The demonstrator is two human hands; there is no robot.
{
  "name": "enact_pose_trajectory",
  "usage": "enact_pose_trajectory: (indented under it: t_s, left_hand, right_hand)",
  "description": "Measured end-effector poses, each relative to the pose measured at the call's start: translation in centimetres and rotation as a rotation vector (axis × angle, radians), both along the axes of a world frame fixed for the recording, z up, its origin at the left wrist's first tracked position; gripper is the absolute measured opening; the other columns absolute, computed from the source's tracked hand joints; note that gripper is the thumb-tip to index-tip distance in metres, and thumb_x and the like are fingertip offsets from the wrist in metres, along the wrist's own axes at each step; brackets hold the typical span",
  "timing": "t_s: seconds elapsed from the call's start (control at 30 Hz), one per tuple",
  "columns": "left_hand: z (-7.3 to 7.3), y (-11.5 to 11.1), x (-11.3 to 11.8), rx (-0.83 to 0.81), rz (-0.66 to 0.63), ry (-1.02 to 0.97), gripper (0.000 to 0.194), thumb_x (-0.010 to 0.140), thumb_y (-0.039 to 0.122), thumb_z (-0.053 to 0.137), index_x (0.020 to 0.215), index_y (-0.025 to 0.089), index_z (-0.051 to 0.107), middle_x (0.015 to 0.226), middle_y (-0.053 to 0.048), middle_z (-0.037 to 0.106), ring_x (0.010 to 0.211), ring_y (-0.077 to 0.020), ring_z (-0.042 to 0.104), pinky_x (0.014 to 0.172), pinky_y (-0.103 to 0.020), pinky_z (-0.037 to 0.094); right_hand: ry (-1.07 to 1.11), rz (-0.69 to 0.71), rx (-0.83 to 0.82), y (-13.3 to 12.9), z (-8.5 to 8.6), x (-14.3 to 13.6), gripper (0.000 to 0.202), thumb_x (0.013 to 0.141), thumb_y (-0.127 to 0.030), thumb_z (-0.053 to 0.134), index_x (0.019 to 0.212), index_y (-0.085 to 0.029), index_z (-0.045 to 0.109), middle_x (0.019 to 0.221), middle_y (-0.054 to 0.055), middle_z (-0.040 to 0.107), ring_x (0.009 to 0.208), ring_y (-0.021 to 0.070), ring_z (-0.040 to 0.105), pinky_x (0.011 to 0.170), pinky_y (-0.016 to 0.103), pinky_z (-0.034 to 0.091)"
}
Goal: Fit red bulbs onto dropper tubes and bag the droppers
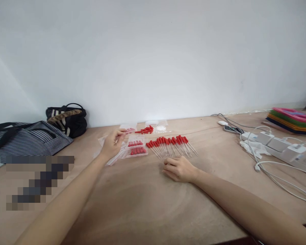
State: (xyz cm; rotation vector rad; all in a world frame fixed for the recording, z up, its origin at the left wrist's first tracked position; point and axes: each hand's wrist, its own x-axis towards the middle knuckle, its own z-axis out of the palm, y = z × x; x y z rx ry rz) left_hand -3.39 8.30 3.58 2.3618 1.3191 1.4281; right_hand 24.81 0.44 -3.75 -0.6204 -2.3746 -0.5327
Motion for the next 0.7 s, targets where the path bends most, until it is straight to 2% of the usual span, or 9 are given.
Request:
enact_pose_trajectory:
  t_s: [0.03, 0.17, 0.23, 0.3, 0.4, 0.47, 0.53, 0.6, 0.7]
  left_hand:
    - [-0.6, 0.8, 0.0, -0.054, -0.052, 0.121, 0.019, 0.081, 0.035, 0.040, 0.077, 0.018, 0.046, 0.101, -0.010, 0.059, 0.099, -0.0206, 0.054, 0.086, -0.037, 0.043]
    - [-3.0, 3.0, 0.0, -0.152, -0.114, 0.250, 0.020, 0.079, 0.033, 0.039, 0.070, 0.018, 0.048, 0.091, -0.008, 0.063, 0.089, -0.0189, 0.059, 0.079, -0.032, 0.046]
    - [-3.7, 3.6, 0.0, -0.182, -0.118, 0.296, 0.022, 0.080, 0.032, 0.036, 0.071, 0.017, 0.050, 0.092, -0.008, 0.063, 0.089, -0.0182, 0.059, 0.080, -0.031, 0.046]
    - [-3.8, 3.9, -0.1, -0.204, -0.113, 0.342, 0.023, 0.081, 0.032, 0.035, 0.076, 0.017, 0.052, 0.098, -0.008, 0.063, 0.093, -0.0182, 0.058, 0.083, -0.031, 0.044]
    - [-3.3, 4.0, -0.9, -0.230, -0.090, 0.423, 0.029, 0.076, 0.037, 0.043, 0.095, 0.017, 0.054, 0.110, -0.007, 0.058, 0.104, -0.0202, 0.052, 0.091, -0.032, 0.038]
    - [-2.8, 3.8, -1.9, -0.239, -0.036, 0.456, 0.043, 0.072, 0.041, 0.048, 0.107, 0.017, 0.051, 0.120, -0.009, 0.053, 0.112, -0.0234, 0.046, 0.096, -0.035, 0.032]
    - [-2.7, 3.4, -3.4, -0.274, 0.075, 0.485, 0.053, 0.071, 0.046, 0.048, 0.113, 0.013, 0.048, 0.124, -0.013, 0.049, 0.115, -0.0277, 0.042, 0.098, -0.039, 0.029]
    - [-2.9, 3.1, -5.0, -0.384, 0.243, 0.570, 0.061, 0.068, 0.049, 0.049, 0.116, 0.012, 0.047, 0.125, -0.014, 0.049, 0.116, -0.0303, 0.042, 0.096, -0.039, 0.030]
    - [-3.5, 2.7, -6.7, -0.472, 0.336, 0.625, 0.060, 0.069, 0.050, 0.046, 0.111, 0.008, 0.053, 0.119, -0.019, 0.054, 0.109, -0.0330, 0.049, 0.090, -0.039, 0.036]
  right_hand:
    - [-0.001, -0.003, -0.003, 0.0, 0.0, 0.0, 0.023, 0.085, -0.026, 0.042, 0.070, -0.016, 0.056, 0.076, 0.002, 0.057, 0.053, 0.0070, 0.046, 0.047, 0.022, 0.028]
    - [-0.001, -0.006, -0.013, 0.0, 0.1, 0.1, 0.023, 0.085, -0.026, 0.041, 0.071, -0.016, 0.056, 0.077, 0.002, 0.058, 0.053, 0.0074, 0.046, 0.046, 0.022, 0.028]
    - [-0.007, -0.006, -0.020, 0.0, 0.1, 0.1, 0.023, 0.085, -0.025, 0.041, 0.071, -0.016, 0.057, 0.078, 0.002, 0.058, 0.054, 0.0073, 0.046, 0.046, 0.022, 0.028]
    - [-0.017, -0.008, -0.028, 0.0, 0.1, 0.2, 0.023, 0.085, -0.025, 0.041, 0.071, -0.016, 0.057, 0.079, 0.002, 0.058, 0.053, 0.0070, 0.046, 0.046, 0.022, 0.028]
    - [-0.029, -0.018, -0.045, 0.0, 0.0, 0.2, 0.024, 0.085, -0.027, 0.040, 0.071, -0.016, 0.057, 0.078, 0.002, 0.058, 0.053, 0.0068, 0.046, 0.047, 0.022, 0.028]
    - [-0.034, -0.025, -0.057, 0.0, 0.0, 0.2, 0.025, 0.086, -0.027, 0.040, 0.071, -0.016, 0.057, 0.079, 0.002, 0.058, 0.053, 0.0067, 0.046, 0.047, 0.022, 0.028]
    - [-0.035, -0.030, -0.062, -0.1, 0.0, 0.2, 0.026, 0.086, -0.028, 0.039, 0.071, -0.016, 0.057, 0.080, 0.002, 0.058, 0.053, 0.0065, 0.046, 0.047, 0.022, 0.028]
    - [-0.037, -0.029, -0.064, -0.1, 0.0, 0.2, 0.025, 0.085, -0.028, 0.040, 0.071, -0.016, 0.057, 0.080, 0.002, 0.058, 0.053, 0.0063, 0.046, 0.047, 0.022, 0.027]
    - [-0.040, -0.027, -0.063, -0.2, 0.1, 0.1, 0.025, 0.085, -0.028, 0.041, 0.070, -0.016, 0.057, 0.080, 0.002, 0.058, 0.052, 0.0063, 0.046, 0.046, 0.022, 0.027]
